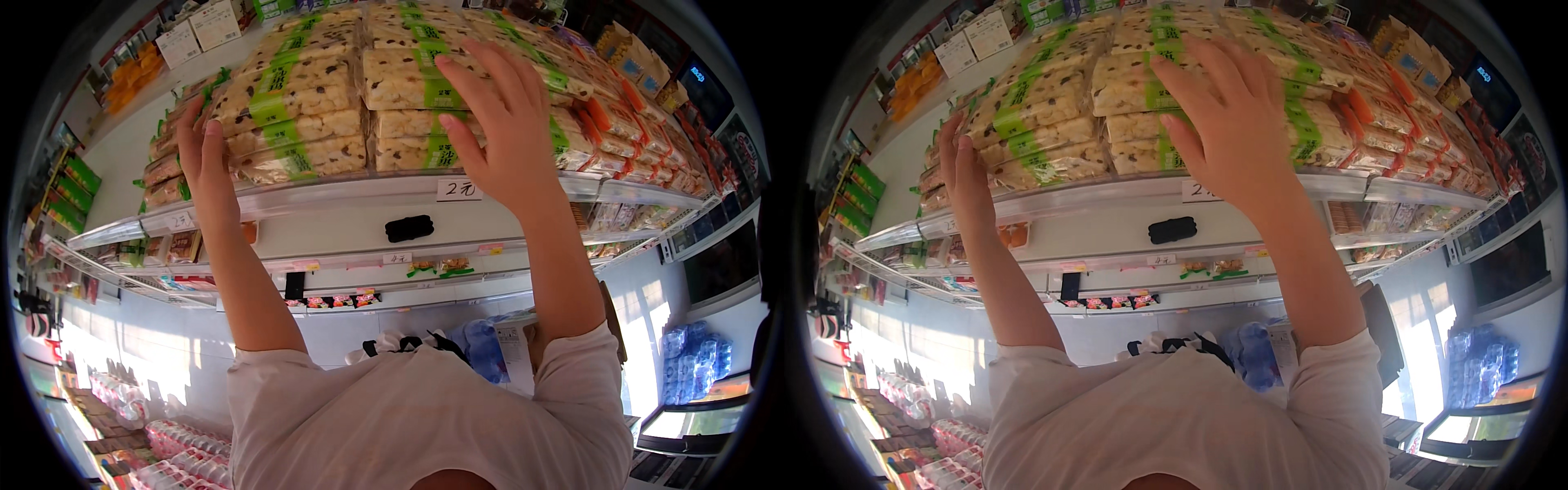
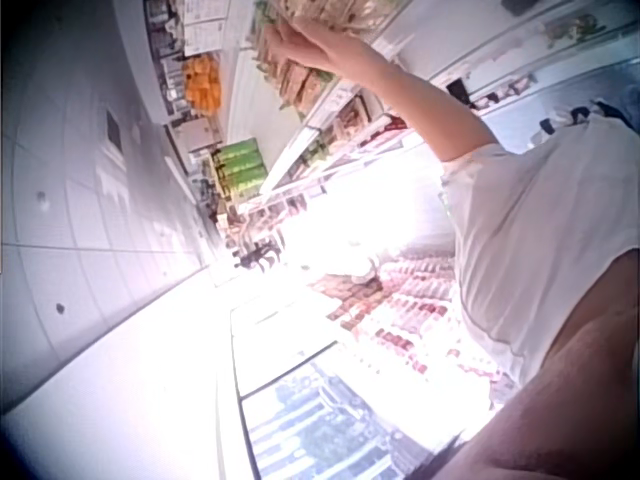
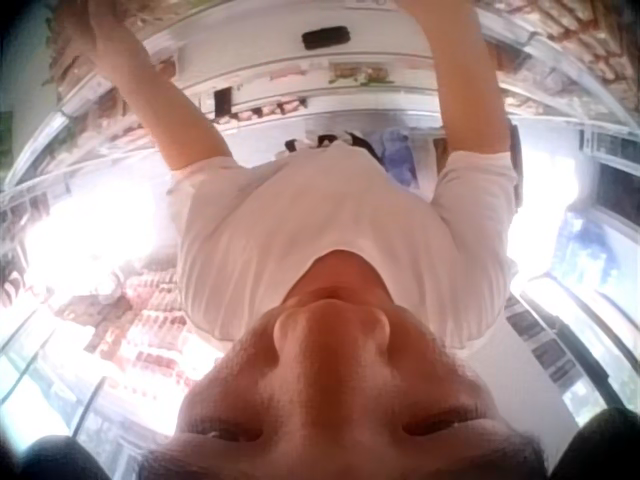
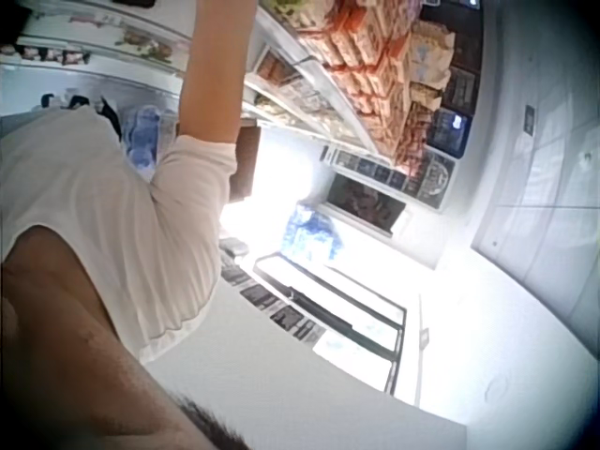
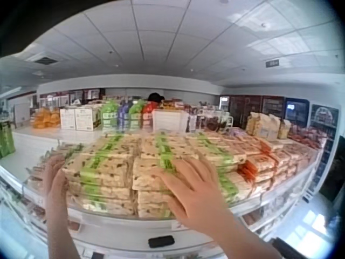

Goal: The person repeatedly picks packaged snack items from a shelf and places them into a cardboard box held in front of them. The person handles the items one at a time, transferring them from the display to the box throughout the clip.

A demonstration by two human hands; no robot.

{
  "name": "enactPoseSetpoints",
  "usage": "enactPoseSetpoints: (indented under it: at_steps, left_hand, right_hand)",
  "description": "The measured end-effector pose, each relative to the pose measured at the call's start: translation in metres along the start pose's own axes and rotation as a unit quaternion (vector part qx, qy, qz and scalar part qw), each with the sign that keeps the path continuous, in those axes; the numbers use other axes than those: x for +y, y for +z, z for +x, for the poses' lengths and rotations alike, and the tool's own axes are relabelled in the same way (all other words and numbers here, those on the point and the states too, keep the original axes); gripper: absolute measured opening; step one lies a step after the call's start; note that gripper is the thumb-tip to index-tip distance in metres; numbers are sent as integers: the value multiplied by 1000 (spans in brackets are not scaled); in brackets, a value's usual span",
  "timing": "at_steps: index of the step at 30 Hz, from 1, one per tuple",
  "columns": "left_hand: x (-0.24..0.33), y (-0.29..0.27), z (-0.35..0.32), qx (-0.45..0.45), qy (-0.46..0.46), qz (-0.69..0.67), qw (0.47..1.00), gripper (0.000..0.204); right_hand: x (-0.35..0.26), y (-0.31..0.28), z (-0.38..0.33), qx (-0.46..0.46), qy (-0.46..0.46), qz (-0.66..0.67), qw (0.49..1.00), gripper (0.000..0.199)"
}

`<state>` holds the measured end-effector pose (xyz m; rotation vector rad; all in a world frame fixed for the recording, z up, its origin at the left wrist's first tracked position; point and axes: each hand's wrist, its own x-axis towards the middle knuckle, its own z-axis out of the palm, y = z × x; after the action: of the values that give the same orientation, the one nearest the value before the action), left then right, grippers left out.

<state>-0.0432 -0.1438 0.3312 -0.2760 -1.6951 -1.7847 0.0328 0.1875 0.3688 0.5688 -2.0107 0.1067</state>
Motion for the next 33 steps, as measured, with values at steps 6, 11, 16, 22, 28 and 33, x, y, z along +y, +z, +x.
enactPoseSetpoints:
  at_steps: [6, 11, 16, 22, 28, 33]
  left_hand:
    - [-2, -10, 0, -47, -37, 45, 997, 56]
    - [-7, -3, -6, -30, 7, 20, 999, 58]
    - [-23, -13, 5, -79, 41, -19, 996, 68]
    - [-23, -12, 18, -142, 75, -25, 987, 90]
    - [-20, -11, 17, -165, 100, -36, 981, 97]
    - [-28, -16, 20, -124, 137, -30, 982, 90]
  right_hand:
    - [10, 4, -21, 49, 134, 113, 983, 48]
    - [12, 3, -24, 25, 149, 122, 981, 47]
    - [12, 6, -25, 37, 153, 147, 977, 47]
    - [17, 12, -31, 53, 131, 146, 979, 50]
    - [15, 15, -33, 61, 128, 155, 978, 53]
    - [19, 14, -37, 43, 126, 158, 978, 53]
